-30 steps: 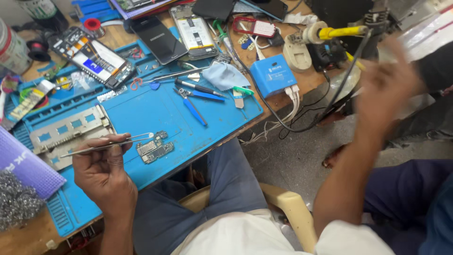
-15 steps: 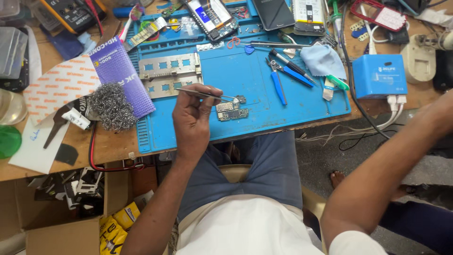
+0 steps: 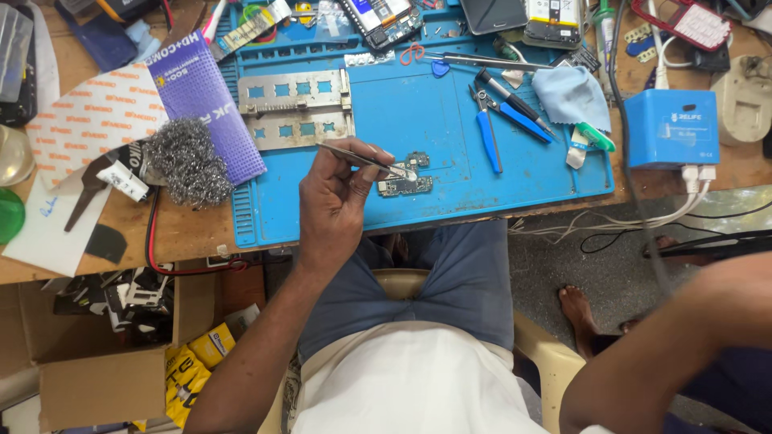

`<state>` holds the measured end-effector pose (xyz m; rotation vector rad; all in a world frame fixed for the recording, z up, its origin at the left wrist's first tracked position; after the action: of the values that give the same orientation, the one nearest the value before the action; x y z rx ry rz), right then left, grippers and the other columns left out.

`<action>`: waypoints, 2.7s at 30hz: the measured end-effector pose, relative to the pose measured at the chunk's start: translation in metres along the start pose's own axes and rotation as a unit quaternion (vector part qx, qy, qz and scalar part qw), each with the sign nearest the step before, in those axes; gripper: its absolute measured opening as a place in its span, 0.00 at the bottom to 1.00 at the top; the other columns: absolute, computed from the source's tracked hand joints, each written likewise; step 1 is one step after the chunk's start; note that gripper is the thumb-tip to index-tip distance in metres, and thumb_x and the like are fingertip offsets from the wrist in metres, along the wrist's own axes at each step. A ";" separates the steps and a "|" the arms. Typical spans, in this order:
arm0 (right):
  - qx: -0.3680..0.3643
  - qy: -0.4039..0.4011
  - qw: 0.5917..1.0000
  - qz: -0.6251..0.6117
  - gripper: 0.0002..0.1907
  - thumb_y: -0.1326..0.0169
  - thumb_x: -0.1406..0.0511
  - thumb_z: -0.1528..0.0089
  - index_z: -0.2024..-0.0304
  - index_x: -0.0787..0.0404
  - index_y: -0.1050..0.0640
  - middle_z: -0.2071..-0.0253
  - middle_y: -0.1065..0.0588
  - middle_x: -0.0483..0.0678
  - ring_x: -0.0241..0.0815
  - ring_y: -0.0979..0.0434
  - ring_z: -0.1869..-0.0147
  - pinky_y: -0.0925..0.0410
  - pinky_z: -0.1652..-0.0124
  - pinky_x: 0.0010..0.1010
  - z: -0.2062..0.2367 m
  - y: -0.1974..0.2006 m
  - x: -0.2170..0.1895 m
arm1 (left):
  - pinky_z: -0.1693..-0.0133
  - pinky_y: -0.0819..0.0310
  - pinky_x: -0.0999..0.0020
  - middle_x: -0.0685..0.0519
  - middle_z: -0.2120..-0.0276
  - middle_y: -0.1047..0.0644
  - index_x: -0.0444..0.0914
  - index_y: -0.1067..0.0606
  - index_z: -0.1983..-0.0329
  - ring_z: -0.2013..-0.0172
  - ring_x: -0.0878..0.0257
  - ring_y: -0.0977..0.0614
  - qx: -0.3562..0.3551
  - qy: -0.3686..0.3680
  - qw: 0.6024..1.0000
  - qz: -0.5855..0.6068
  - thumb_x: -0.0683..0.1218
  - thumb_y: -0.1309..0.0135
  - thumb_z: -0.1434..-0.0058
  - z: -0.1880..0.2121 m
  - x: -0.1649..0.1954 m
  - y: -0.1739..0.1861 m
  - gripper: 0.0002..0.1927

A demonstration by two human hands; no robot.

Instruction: The person tests a disassembled smartphone with multimeter probes, then lifts the motherboard out of the phone body and solders components on it with a soldering iron, holding the board with tweezers while applying the iron to the board.

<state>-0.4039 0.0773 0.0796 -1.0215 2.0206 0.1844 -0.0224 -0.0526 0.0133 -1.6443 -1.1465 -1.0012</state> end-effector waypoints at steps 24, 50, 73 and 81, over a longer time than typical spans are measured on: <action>-0.086 -0.151 0.978 -0.113 0.15 0.37 0.62 0.28 0.49 0.69 0.23 0.55 0.21 0.57 0.44 0.17 0.51 0.18 0.55 0.32 0.100 -0.040 0.068 | 0.46 0.15 0.68 0.48 0.53 0.20 0.34 0.29 0.47 0.49 0.64 0.17 -0.007 0.015 0.998 -0.055 0.36 0.49 0.26 0.001 -0.008 -0.008 0.07; -0.072 -0.207 0.970 -0.104 0.17 0.38 0.62 0.28 0.51 0.71 0.24 0.60 0.22 0.57 0.45 0.16 0.59 0.18 0.59 0.32 0.108 -0.043 0.082 | 0.47 0.14 0.69 0.48 0.53 0.19 0.34 0.29 0.47 0.49 0.64 0.17 -0.012 0.002 0.997 -0.075 0.37 0.48 0.26 0.003 -0.008 -0.009 0.07; -0.073 -0.287 0.939 -0.176 0.17 0.43 0.59 0.23 0.51 0.69 0.27 0.56 0.22 0.60 0.49 0.16 0.59 0.19 0.58 0.32 0.102 -0.033 0.089 | 0.45 0.16 0.68 0.50 0.52 0.21 0.35 0.30 0.47 0.48 0.66 0.18 -0.001 0.046 0.999 -0.019 0.37 0.49 0.25 -0.002 -0.015 -0.003 0.07; -0.073 -0.304 0.934 -0.173 0.15 0.43 0.61 0.26 0.47 0.67 0.27 0.53 0.22 0.61 0.51 0.15 0.56 0.18 0.56 0.33 0.103 -0.031 0.090 | 0.45 0.16 0.68 0.49 0.52 0.21 0.35 0.30 0.47 0.47 0.65 0.18 -0.007 0.058 0.998 -0.026 0.37 0.50 0.26 -0.003 -0.016 0.000 0.07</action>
<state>-0.3461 0.0511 -0.0449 -1.2162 1.2621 0.4106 -0.0266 -0.0600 -0.0012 -1.5538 -1.1122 -1.1251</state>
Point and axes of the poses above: each hand's wrist, its own z-axis away from the middle knuckle, its own y-axis out of the back of the hand, x = y × z, the point moved 9 cm from there along -z, towards the middle knuckle
